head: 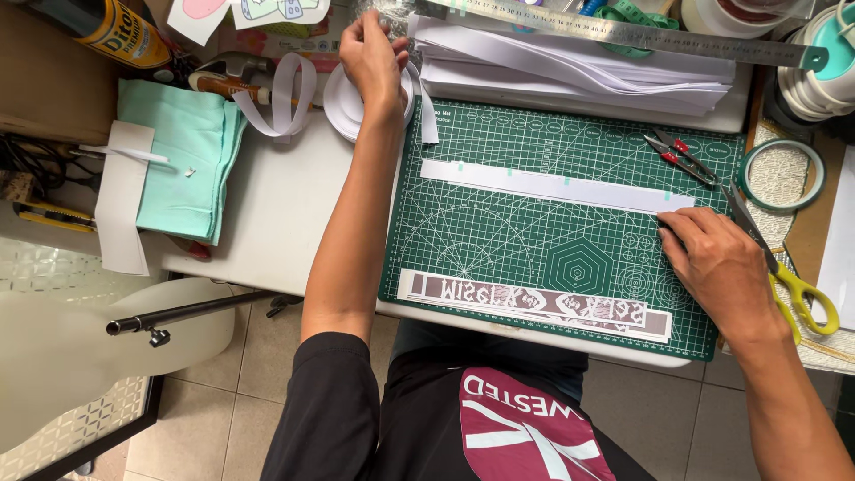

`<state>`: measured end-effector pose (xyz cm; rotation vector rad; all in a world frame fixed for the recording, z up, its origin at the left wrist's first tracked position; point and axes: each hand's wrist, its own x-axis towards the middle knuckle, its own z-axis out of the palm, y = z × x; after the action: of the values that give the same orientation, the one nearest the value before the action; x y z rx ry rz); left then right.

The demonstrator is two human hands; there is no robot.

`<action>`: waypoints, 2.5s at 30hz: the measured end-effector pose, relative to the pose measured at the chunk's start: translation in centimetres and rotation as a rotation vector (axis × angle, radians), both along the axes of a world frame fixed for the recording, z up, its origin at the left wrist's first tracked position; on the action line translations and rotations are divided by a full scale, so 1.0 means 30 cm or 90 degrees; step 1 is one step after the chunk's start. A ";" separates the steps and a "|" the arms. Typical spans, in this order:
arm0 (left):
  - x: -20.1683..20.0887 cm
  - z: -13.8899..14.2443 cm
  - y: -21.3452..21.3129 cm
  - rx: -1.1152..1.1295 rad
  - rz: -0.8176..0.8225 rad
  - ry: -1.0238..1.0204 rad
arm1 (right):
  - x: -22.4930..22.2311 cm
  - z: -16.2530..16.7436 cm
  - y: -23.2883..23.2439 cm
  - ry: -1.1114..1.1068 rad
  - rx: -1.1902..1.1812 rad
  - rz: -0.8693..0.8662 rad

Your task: The person measures and cuts a white paper strip using a ruler and scissors, then uses a roll of green tape to affix small pieces of tape onto the strip at regular intervals. The person folds the strip and continues applying tape to secure the assembly.

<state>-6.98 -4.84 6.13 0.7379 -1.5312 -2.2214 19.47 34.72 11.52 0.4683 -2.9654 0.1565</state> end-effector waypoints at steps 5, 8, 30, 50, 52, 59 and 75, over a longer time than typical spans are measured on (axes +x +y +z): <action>0.007 -0.022 -0.006 0.006 -0.081 0.026 | 0.000 -0.004 0.003 -0.005 0.013 -0.001; 0.003 -0.022 -0.004 0.039 -0.104 0.034 | 0.002 -0.008 0.004 -0.011 0.012 -0.006; 0.030 -0.029 0.010 -0.026 -0.069 0.124 | 0.007 -0.001 -0.001 0.002 -0.006 -0.001; 0.868 -0.004 0.110 0.070 -0.426 -0.157 | -0.109 0.107 -0.221 -0.138 -0.192 0.093; 0.860 -0.009 0.122 0.103 -0.414 -0.167 | -0.170 0.055 -0.306 -0.216 -0.250 0.128; 0.840 0.005 0.133 0.159 -0.400 -0.173 | -0.346 -0.063 -0.528 -0.235 -0.354 0.212; 0.860 0.031 0.207 0.256 -0.519 -0.169 | -0.375 -0.038 -0.455 -0.252 -0.349 0.149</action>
<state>18.81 1.37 7.07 0.5872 -1.7391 -3.2094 8.23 21.08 10.39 0.7687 -3.0155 1.1717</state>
